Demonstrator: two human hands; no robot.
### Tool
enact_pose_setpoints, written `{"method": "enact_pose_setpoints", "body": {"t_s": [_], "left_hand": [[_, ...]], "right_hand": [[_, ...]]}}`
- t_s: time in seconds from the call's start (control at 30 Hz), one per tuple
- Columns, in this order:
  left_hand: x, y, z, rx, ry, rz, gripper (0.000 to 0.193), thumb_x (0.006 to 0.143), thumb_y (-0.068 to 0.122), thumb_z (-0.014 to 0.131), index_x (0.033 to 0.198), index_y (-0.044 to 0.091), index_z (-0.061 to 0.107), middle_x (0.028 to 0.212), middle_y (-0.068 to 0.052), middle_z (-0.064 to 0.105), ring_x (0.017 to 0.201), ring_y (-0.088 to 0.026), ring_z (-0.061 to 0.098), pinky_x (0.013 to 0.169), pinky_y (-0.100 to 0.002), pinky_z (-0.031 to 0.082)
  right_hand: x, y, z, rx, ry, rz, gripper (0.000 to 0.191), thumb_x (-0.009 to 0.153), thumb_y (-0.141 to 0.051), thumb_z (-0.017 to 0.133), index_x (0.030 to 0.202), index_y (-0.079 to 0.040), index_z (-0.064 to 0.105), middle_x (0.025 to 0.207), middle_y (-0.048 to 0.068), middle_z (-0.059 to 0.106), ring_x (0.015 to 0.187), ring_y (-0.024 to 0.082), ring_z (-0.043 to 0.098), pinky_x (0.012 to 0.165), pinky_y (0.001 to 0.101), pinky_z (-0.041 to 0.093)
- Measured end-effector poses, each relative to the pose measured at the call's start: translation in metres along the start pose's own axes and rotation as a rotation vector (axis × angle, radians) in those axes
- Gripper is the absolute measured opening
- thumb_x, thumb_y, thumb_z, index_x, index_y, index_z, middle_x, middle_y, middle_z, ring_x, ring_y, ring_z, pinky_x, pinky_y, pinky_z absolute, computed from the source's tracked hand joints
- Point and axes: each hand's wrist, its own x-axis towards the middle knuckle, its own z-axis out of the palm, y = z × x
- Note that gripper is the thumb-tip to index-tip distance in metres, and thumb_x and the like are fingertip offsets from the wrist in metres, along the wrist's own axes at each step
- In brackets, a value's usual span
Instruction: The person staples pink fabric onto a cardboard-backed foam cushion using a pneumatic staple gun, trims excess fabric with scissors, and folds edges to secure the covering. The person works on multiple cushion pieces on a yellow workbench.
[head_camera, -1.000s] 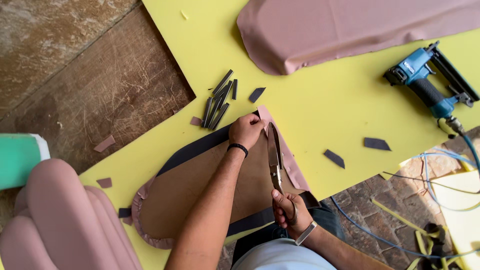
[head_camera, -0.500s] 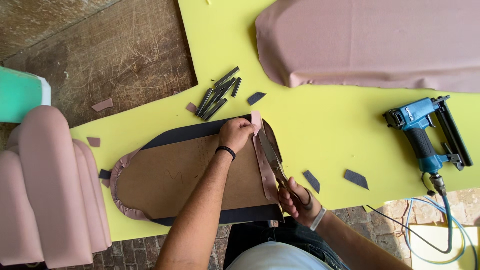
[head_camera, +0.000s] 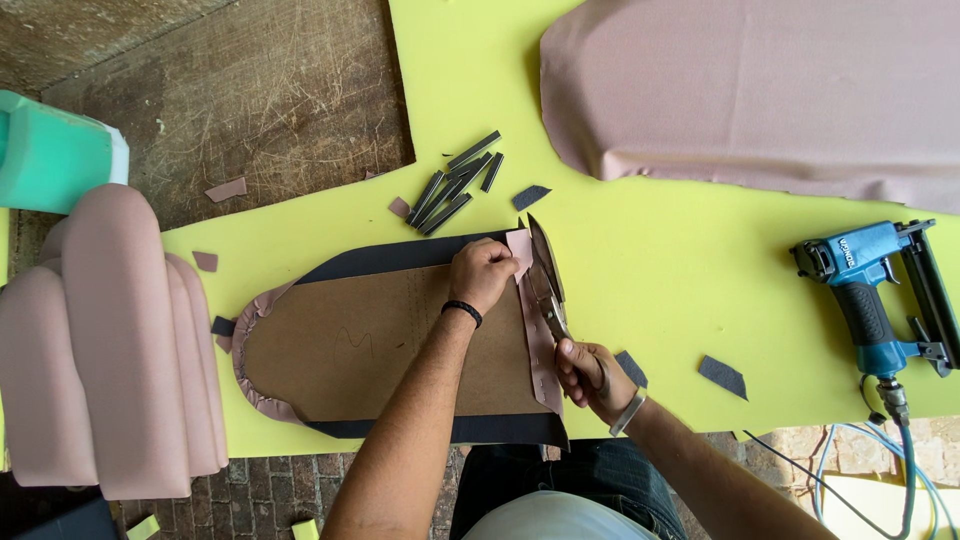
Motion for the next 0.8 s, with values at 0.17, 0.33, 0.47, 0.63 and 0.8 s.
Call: {"method": "enact_pose_setpoints", "body": {"t_s": [0.17,0.33,0.47,0.63,0.8], "left_hand": [[-0.006,-0.003,-0.001,-0.073,0.002,0.026,0.017,0.079,0.019,0.074,0.074,0.003,0.071,0.079,-0.007,0.070,0.075,-0.021,0.067,0.068,-0.035,0.053],[-0.006,-0.021,-0.053,-0.275,0.217,-0.097,0.016,0.088,0.022,0.075,0.091,0.007,0.075,0.085,-0.004,0.077,0.078,-0.015,0.071,0.071,-0.029,0.056],[-0.006,-0.062,-0.139,-0.094,0.395,-0.128,0.021,0.091,0.026,0.076,0.093,0.005,0.074,0.084,-0.004,0.076,0.077,-0.015,0.071,0.071,-0.032,0.056],[-0.001,-0.120,-0.185,0.029,0.334,-0.211,0.022,0.096,0.023,0.077,0.098,0.001,0.075,0.087,-0.009,0.077,0.079,-0.020,0.072,0.073,-0.034,0.057],[0.014,-0.158,-0.213,-0.111,0.492,-0.010,0.059,0.092,0.007,0.054,0.149,-0.001,0.039,0.140,-0.021,0.052,0.114,-0.032,0.063,0.090,-0.042,0.054]], "right_hand": [[0.005,-0.013,0.011,-0.228,0.158,0.010,0.046,0.085,-0.042,0.080,0.067,-0.008,0.053,0.053,0.000,0.048,0.041,0.011,0.044,0.038,0.0277,0.034],[-0.007,-0.040,0.002,-0.421,0.511,0.046,0.038,0.083,-0.041,0.079,0.078,-0.005,0.067,0.053,0.001,0.050,0.042,0.013,0.046,0.039,0.0285,0.039],[-0.034,-0.071,-0.045,-1.304,0.787,0.048,0.052,0.089,-0.060,0.072,0.091,-0.009,0.080,0.061,0.011,0.069,0.057,0.026,0.067,0.060,0.0401,0.053],[-0.055,-0.053,-0.080,-1.735,0.988,-0.102,0.044,0.092,-0.055,0.072,0.097,-0.012,0.079,0.093,0.010,0.075,0.083,0.033,0.073,0.079,0.0450,0.059],[-0.043,0.000,-0.023,-1.439,1.096,-0.702,0.058,0.082,-0.031,0.074,0.136,-0.008,0.068,0.131,0.023,0.064,0.118,0.036,0.064,0.102,0.0433,0.053]]}}
